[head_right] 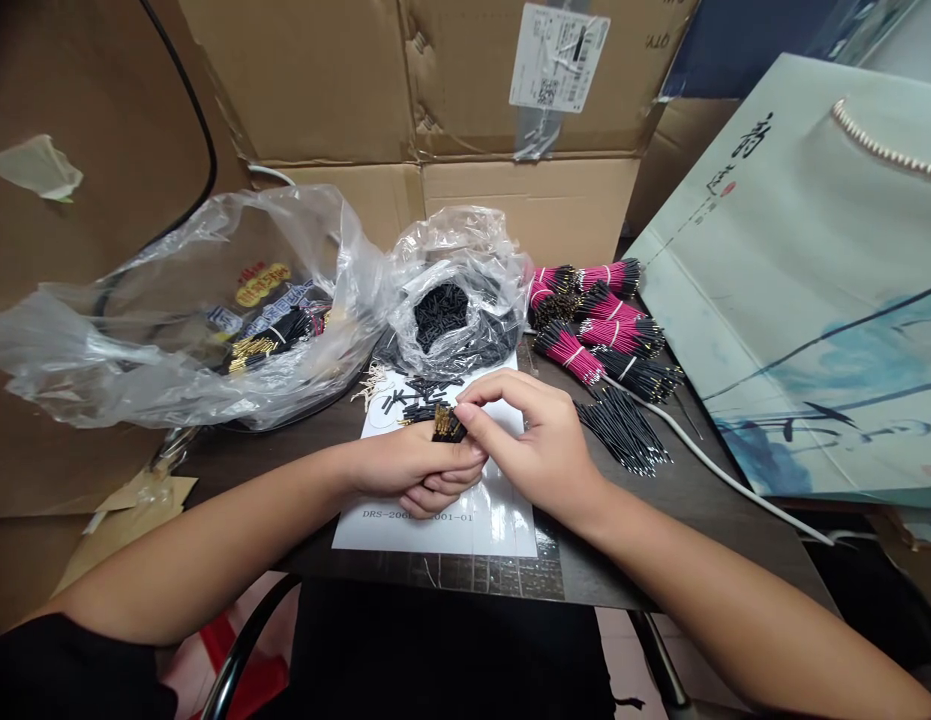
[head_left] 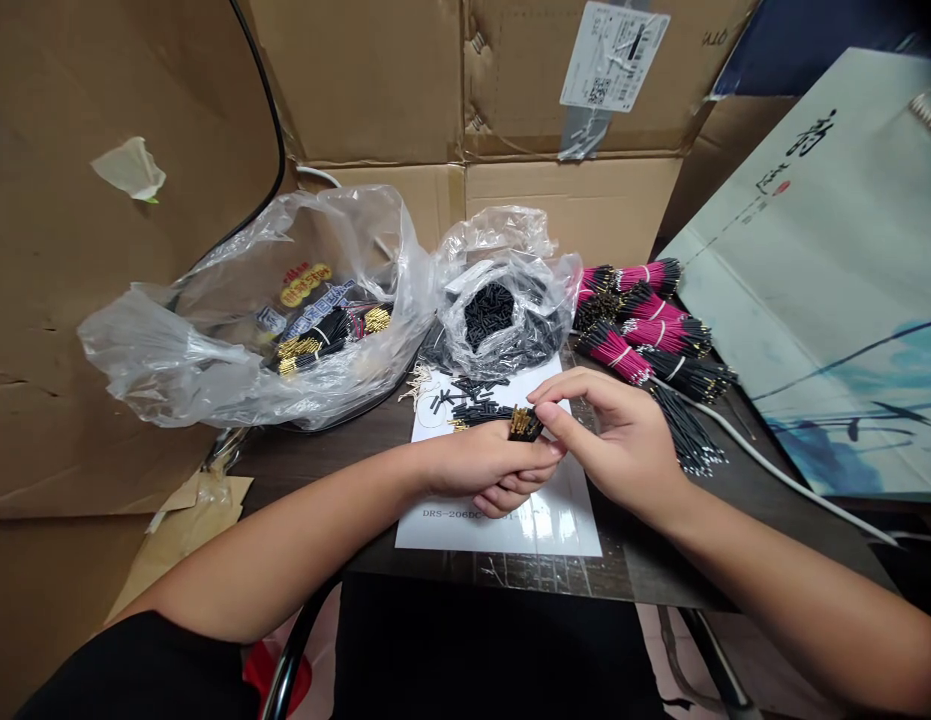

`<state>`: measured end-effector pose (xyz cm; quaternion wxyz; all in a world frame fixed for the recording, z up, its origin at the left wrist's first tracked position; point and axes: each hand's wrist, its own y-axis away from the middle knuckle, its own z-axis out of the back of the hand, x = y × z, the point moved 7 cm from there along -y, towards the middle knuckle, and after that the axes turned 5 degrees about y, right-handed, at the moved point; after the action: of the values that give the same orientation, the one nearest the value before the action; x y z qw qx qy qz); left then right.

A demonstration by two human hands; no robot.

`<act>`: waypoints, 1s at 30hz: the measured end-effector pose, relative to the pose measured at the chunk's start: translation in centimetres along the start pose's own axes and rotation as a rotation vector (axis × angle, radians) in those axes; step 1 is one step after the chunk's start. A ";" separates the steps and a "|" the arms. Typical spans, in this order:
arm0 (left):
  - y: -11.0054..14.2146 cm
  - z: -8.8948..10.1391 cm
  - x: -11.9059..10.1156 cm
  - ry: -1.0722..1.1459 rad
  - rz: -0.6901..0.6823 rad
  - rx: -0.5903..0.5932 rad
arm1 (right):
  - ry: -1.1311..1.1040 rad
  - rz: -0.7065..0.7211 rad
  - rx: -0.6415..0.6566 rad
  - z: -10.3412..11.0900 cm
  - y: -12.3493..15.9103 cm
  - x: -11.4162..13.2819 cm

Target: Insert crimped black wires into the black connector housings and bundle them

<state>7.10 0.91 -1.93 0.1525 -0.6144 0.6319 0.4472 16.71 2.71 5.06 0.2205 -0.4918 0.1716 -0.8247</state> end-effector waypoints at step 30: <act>0.2 0.2 0.1 -0.022 0.054 -0.026 | 0.029 -0.006 0.009 0.8 -0.1 -0.1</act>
<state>6.84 0.95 -1.99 0.1391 -0.5941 0.6408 0.4660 17.48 2.82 5.41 0.2176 -0.4795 0.1695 -0.8331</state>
